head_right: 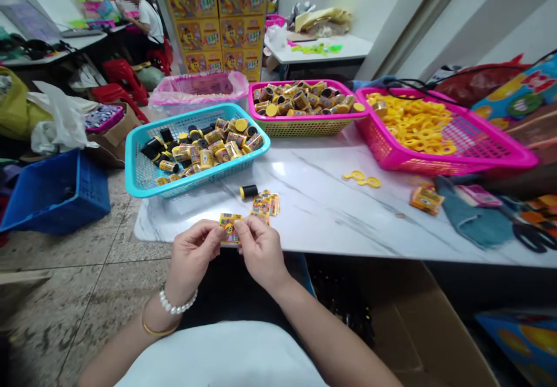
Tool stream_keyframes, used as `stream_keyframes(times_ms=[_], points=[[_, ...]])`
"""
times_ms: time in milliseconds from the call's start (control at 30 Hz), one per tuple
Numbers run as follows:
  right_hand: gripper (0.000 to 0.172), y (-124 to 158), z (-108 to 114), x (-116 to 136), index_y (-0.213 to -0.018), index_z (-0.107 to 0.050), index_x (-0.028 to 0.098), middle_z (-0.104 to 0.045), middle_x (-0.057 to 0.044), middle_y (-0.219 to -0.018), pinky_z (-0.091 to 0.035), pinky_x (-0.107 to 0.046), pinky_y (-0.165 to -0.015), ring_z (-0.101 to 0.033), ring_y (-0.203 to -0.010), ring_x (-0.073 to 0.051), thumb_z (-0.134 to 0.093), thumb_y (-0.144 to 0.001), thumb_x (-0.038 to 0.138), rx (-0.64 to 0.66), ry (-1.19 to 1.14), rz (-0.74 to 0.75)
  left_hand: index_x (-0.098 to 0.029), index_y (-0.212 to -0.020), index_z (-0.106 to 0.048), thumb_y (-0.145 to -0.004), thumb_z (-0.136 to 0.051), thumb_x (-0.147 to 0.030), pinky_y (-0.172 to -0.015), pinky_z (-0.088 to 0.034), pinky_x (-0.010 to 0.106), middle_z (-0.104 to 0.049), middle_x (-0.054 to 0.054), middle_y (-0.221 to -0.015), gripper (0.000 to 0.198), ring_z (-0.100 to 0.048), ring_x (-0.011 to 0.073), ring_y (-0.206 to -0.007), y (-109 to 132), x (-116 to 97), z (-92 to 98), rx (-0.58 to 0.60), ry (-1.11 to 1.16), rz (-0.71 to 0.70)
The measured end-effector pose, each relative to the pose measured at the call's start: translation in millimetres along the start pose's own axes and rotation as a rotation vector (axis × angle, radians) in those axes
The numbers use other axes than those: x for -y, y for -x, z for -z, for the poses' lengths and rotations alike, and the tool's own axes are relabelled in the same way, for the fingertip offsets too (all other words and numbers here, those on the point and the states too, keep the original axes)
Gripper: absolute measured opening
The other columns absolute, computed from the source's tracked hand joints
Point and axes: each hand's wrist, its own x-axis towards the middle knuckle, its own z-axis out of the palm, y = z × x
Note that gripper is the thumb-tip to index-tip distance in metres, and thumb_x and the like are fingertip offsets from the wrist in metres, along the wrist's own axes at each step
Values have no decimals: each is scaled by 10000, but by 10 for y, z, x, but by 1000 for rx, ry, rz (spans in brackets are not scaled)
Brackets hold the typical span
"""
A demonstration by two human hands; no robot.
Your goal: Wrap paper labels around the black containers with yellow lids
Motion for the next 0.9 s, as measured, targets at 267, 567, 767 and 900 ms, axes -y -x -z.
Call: stream_keyframes(times_ms=[267,567,767,900], points=[[426,100,-85,10,-622,-481,218,-466,35,-551,-368,-256,-519,-439,-516,-114,-504,-1009,393,-144,239,236,-189,-822,-720,-923,-650,-373,-576,-456,238,-656,28,-745,221,-582,132,-644,227,-53,49,-188,-121,-171],[364,144,-68,4,-637,-467,229,-450,40,-568,-362,-256,-511,-440,-500,-113,-538,-992,271,-194,367,436,-203,-859,-780,-861,-735,-284,-629,-497,248,-682,44,-789,93,-626,158,-731,260,-62,72,-291,-178,-311],[291,186,-143,-28,-698,-549,229,-547,8,-611,-397,-271,-551,-516,-555,-138,-534,-988,218,-120,453,592,-191,-779,-780,-786,-780,-269,-621,-517,256,-686,43,-758,79,-636,159,-706,245,-51,70,-195,-102,-173],[283,97,-124,-12,-717,-591,219,-555,7,-618,-409,-267,-556,-533,-560,-134,-537,-995,219,20,480,633,-176,-746,-758,-745,-797,-301,-482,-456,226,-662,9,-635,131,-565,112,-520,220,-27,147,-237,-36,-33]])
